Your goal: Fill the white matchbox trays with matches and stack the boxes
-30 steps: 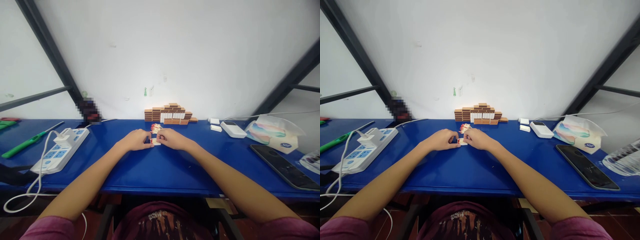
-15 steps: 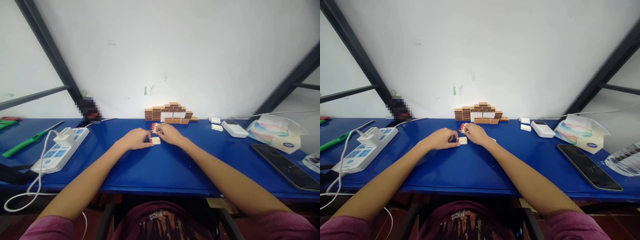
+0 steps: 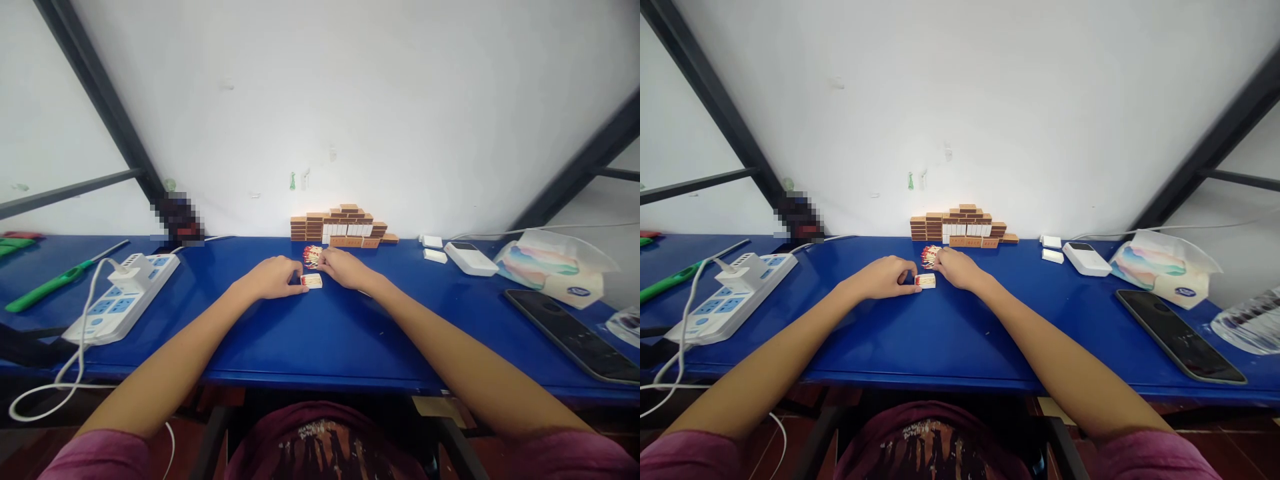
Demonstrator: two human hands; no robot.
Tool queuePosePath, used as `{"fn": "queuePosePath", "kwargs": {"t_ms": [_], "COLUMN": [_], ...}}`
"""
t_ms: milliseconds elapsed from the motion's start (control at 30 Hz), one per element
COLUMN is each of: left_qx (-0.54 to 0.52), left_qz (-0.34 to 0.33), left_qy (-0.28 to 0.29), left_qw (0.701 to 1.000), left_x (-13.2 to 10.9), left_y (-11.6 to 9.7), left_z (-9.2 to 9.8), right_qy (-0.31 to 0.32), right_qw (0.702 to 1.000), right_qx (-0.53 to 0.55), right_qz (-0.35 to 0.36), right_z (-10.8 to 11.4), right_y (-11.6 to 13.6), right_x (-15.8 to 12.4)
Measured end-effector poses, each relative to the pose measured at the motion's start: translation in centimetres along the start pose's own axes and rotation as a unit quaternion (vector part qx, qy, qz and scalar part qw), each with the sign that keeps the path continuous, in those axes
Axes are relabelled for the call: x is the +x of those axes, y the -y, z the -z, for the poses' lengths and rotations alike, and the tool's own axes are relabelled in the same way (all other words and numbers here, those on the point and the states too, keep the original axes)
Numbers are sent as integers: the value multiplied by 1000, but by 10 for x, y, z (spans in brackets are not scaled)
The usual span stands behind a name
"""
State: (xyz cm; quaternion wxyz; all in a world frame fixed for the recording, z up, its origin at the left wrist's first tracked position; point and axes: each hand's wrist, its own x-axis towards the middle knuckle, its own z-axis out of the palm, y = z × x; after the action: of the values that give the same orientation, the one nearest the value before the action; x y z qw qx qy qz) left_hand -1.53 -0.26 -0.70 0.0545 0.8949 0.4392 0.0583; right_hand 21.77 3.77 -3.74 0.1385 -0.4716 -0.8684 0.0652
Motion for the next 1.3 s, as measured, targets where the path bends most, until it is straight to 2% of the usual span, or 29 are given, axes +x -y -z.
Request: {"fn": "queuePosePath", "kwargs": {"t_ms": [233, 433, 600, 833, 1300], "left_qx": [4, 2, 6, 9, 11], "left_qz": [2, 1, -7, -14, -14], "left_qy": [0, 1, -3, -9, -4], "left_qw": [1000, 1000, 1000, 1000, 1000], "left_x": [-1, 1, 1, 1, 1], "left_y": [0, 3, 4, 5, 5], "left_z": [2, 0, -1, -2, -2], "right_qy": [-17, 3, 0, 37, 40], "right_qw": [999, 999, 998, 997, 996], "right_qx": [19, 38, 49, 38, 28], "right_qz": [31, 30, 37, 48, 69], "right_z": [10, 9, 15, 14, 15], "right_y": [-7, -5, 6, 27, 26], "right_x": [-10, -11, -17, -25, -24]}}
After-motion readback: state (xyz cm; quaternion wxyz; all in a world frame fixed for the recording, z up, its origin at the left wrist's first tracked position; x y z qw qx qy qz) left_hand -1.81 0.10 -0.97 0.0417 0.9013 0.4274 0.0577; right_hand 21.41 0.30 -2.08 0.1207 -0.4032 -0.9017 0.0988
